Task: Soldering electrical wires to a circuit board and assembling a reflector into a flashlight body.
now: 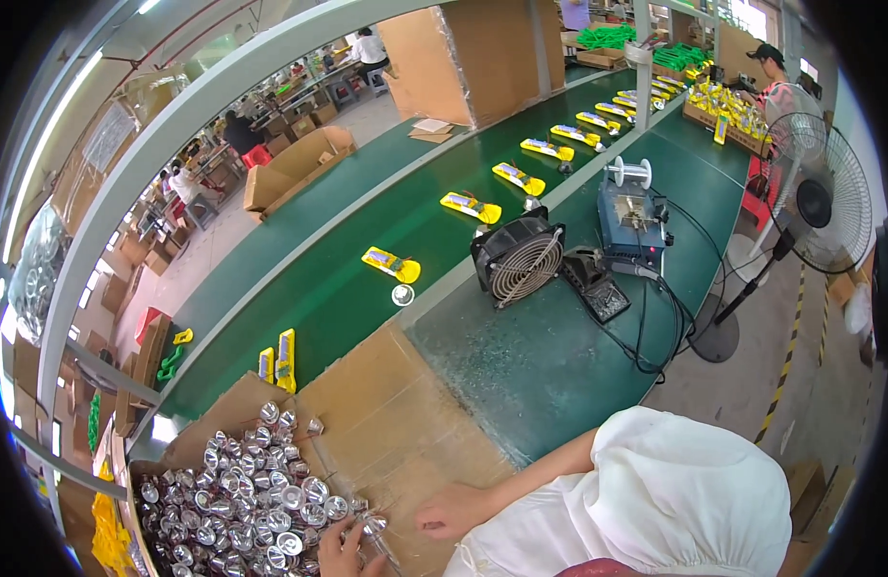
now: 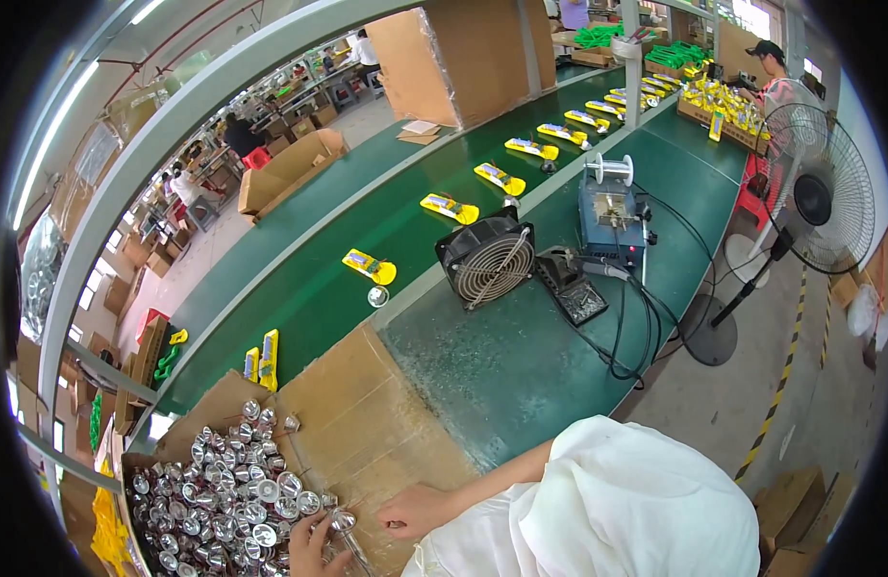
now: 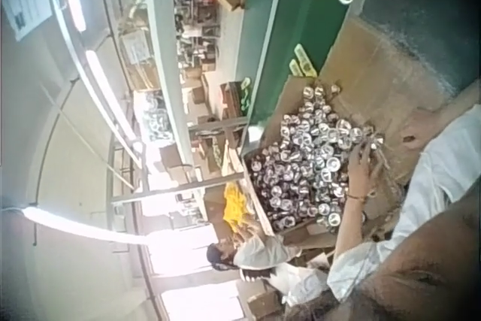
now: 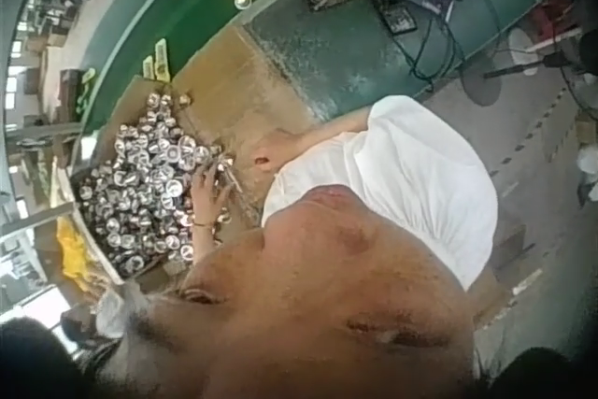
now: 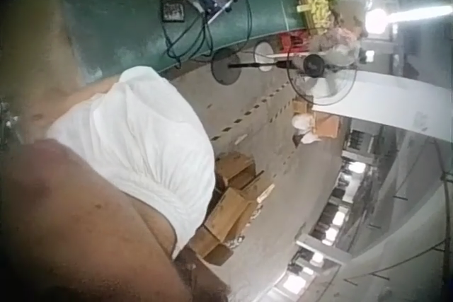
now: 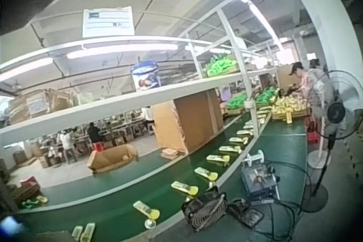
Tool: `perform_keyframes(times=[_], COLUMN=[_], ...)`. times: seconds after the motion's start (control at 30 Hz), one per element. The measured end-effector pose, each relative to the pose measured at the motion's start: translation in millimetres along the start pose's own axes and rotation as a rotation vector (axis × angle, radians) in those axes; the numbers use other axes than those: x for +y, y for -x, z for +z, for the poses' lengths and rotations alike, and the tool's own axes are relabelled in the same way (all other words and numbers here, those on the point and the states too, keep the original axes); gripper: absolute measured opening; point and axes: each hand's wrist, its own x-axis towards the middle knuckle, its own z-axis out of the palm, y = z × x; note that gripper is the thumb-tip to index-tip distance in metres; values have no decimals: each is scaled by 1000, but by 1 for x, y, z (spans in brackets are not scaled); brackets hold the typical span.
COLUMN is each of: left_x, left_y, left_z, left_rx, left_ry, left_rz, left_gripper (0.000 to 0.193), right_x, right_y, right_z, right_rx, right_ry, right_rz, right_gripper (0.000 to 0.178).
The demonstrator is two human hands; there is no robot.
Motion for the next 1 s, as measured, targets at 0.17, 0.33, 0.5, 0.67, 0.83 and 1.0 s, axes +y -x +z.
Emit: perform_keyframes(times=[0.17,0.33,0.5,0.67,0.83,1.0], left_x=[-5,-16,-27,-23,-27,-23], left_y=[1,1,6,3,6,5], left_z=[-10,-2,1,-3,0,-4], left_rx=[57,40,-14,-7,14,63], left_ry=[36,45,145,155,176,224], left_rz=[-118,65,-59,-59,-66,-92], left_gripper=[50,51,51,50,48,46], right_x=[2,-1,3,4,4,1], right_y=[-1,-4,-4,-6,0,-3], right_z=[0,0,-2,-4,1,-2], right_rx=[-46,-69,-102,-139,-110,-116], right_ry=[-17,-33,-10,-12,10,-19], right_rz=[49,62,115,108,92,67], right_gripper=[10,10,8,8,8,8])
